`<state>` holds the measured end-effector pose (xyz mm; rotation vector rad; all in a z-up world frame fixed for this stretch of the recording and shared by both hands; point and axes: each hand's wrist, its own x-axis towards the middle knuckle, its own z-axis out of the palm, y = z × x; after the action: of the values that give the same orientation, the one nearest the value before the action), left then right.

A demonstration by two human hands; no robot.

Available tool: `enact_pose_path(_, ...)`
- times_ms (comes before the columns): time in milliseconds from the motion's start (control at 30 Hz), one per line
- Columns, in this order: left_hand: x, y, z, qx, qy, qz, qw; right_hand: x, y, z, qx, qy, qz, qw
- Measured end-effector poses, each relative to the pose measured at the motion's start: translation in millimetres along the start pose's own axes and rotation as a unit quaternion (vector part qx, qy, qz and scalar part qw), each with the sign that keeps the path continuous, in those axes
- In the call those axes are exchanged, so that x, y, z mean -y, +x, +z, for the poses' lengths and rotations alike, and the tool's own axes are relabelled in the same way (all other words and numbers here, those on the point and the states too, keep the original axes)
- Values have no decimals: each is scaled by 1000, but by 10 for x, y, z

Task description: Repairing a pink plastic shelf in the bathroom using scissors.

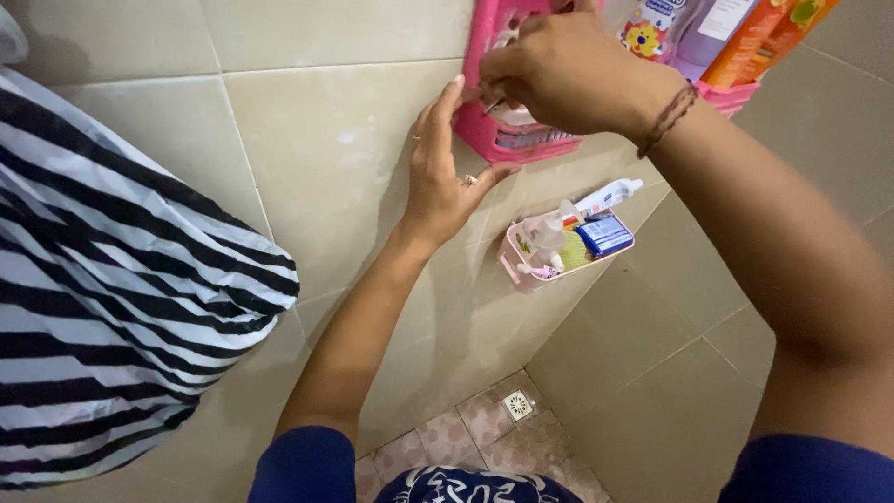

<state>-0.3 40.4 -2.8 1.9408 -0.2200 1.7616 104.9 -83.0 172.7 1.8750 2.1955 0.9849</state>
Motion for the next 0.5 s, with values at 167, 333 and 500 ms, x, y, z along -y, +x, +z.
enact_pose_path(167, -54, -4, -1, 1, -14, -6, 1000, -78, -147, 193, -31, 5, 26, 999)
enact_pose_path(333, -64, 19, -19, -6, 5, 11, 1000, -146, -193, 234, -69, 4, 1, 998)
enact_pose_path(500, -51, -10, 5, -2, 7, 13, 1000, -198, -260, 309, -88, 32, -12, 996)
